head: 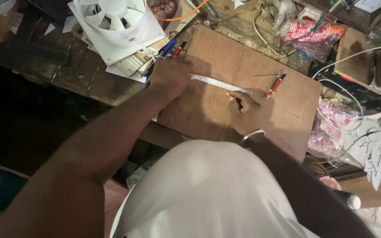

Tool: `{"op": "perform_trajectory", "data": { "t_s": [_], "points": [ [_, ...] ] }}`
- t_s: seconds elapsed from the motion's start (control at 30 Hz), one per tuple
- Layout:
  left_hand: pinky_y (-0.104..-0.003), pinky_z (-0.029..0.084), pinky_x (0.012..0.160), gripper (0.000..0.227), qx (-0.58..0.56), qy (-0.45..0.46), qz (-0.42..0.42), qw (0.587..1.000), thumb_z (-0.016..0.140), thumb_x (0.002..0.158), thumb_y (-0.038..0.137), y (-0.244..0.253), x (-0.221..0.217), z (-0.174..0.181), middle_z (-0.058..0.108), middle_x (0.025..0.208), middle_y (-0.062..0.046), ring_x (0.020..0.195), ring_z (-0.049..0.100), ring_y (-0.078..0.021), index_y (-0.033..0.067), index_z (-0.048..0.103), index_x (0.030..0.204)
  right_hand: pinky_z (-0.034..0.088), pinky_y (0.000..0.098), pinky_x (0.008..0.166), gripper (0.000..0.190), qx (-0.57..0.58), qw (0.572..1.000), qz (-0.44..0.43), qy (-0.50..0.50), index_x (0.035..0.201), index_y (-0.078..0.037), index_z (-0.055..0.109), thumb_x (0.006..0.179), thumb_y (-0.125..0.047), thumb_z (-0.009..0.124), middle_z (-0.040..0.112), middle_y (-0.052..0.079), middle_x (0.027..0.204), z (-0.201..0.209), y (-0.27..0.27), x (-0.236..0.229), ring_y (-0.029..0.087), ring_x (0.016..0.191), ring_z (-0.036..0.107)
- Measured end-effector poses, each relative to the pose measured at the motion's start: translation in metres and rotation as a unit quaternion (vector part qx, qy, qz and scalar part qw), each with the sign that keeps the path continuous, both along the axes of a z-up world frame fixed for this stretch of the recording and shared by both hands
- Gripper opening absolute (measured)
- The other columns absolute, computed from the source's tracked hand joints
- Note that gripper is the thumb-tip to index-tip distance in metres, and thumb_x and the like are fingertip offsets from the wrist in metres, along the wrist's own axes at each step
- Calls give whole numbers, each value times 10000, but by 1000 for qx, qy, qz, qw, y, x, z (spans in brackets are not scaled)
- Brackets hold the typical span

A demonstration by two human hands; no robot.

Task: Measure and assemble components of a small exhaust fan in a workshop setting.

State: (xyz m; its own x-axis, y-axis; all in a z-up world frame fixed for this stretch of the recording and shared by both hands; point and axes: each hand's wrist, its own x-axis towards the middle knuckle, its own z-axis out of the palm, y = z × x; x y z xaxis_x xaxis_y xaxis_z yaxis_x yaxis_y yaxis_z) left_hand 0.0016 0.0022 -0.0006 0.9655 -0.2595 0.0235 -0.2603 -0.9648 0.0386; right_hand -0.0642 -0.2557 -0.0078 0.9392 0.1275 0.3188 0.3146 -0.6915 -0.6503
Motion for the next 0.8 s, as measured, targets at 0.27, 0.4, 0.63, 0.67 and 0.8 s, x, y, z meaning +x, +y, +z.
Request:
{"op": "perform_trajectory", "data": {
  "t_s": [0.27,0.4,0.63,0.67,0.8],
  "points": [
    [-541,532,828,291,-141,44,29,989,565,1001,323,17,-7,7,702,1106,-173,989,690,-404,125,602,1212,507,232,664,185,98,994,30,30,1170,-53,730,1006,-61,645,707,27,873,-11,-15,1,65,732,613],
    [-540,528,838,343,-146,54,54,986,552,1010,323,22,-8,8,700,1093,-193,980,686,-418,130,546,1294,512,226,681,244,127,990,51,35,1215,-52,710,999,-45,597,704,27,876,-10,-16,0,53,757,623],
    [-524,544,874,348,-95,60,66,991,542,1040,329,26,-13,6,688,1154,-204,1070,682,-394,89,547,1292,498,229,624,173,97,993,21,59,1162,-47,716,1002,-92,667,684,14,774,-7,-12,0,48,685,617],
    [-510,548,866,372,-89,44,71,993,556,1020,319,27,-13,6,659,1197,-218,1086,670,-401,92,541,1314,495,229,631,176,104,993,25,54,1166,-41,718,1006,-86,662,685,12,791,-7,-12,0,49,699,611],
    [-537,518,914,466,-88,30,88,992,577,997,358,24,-20,19,562,1337,-223,1156,626,-416,105,517,1384,493,223,646,180,132,989,38,57,1172,-18,713,1010,-74,661,676,6,837,-12,-14,2,49,726,600]
  ]
}}
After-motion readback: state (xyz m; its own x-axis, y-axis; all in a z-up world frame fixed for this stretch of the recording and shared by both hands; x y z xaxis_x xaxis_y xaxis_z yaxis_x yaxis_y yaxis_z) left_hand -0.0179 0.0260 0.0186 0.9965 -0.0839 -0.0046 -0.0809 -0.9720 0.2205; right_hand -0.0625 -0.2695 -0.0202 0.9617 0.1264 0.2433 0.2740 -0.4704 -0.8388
